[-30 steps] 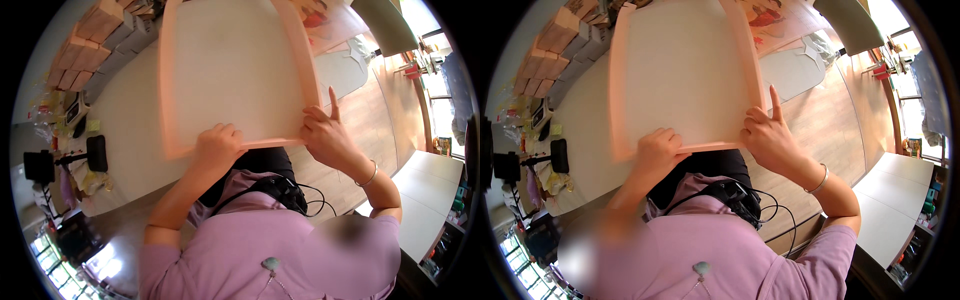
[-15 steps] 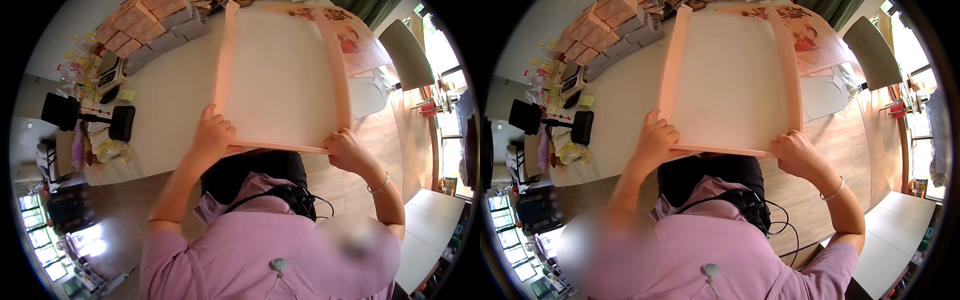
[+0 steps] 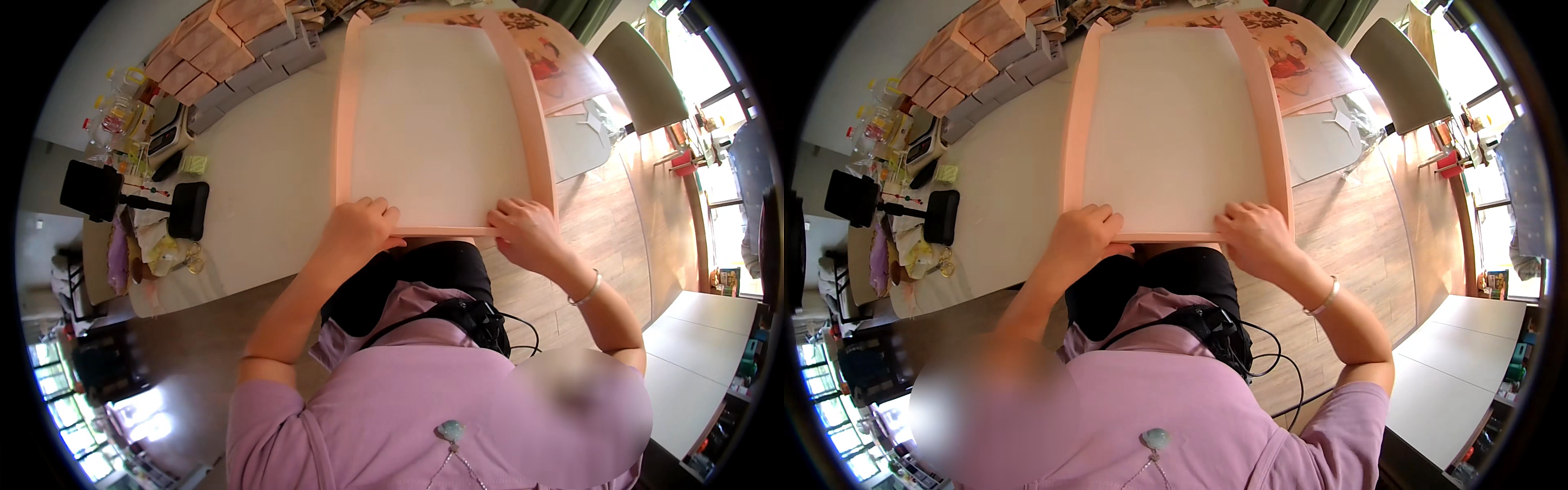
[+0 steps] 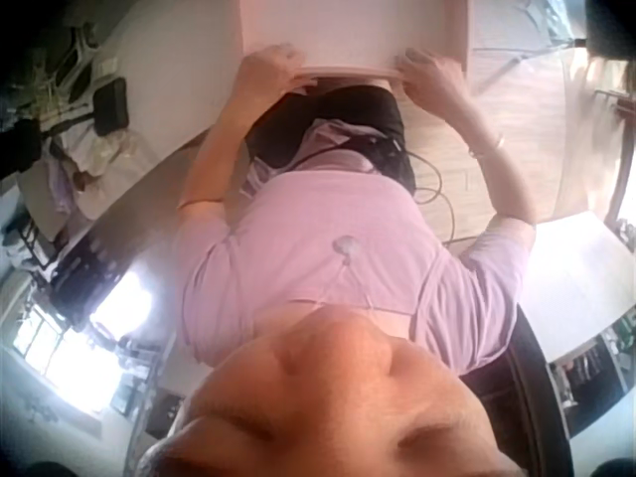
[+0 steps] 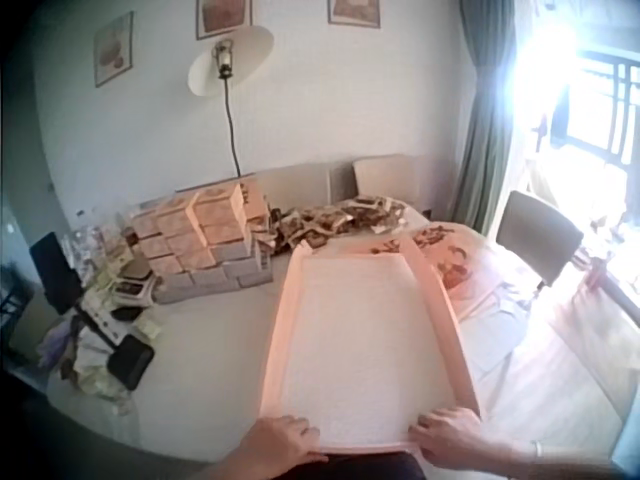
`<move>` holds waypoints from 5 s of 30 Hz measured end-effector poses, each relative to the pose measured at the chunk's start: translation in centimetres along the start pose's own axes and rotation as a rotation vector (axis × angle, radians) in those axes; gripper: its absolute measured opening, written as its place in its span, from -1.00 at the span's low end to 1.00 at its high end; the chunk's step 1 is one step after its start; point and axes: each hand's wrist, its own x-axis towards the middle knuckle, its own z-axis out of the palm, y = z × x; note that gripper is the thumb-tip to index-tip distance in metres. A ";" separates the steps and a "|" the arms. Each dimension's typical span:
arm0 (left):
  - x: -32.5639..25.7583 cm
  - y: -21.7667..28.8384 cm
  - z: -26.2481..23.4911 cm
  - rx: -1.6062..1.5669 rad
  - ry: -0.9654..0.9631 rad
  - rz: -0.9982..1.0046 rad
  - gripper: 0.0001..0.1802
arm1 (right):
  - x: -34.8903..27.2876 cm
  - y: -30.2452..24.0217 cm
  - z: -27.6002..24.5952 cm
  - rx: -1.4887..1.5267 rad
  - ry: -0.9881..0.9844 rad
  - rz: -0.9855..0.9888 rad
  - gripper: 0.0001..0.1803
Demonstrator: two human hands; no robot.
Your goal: The person assembles a pink cardboard box by folding the side flaps and securing them into place. They then pick up a matching pink lid with a geometric pattern and place it on top of the assembled box base.
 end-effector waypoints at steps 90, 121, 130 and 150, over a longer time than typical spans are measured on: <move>-1.1 -8.6 -3.9 -0.225 -0.113 -0.859 -0.42 | 21.0 -6.8 0.4 1.315 -0.294 0.286 -0.66; -1.3 -6.3 -4.1 0.042 -0.262 -0.895 -0.60 | 26.8 -10.7 1.7 1.360 -0.420 0.342 -0.56; -1.3 -6.5 -7.5 -0.082 -0.332 -0.909 -0.48 | 26.5 -9.8 1.1 1.321 -0.422 0.297 -0.46; -4.5 -12.2 -8.6 -0.926 -0.065 -0.893 -0.43 | 28.6 -10.6 4.4 0.112 0.202 -0.633 -0.64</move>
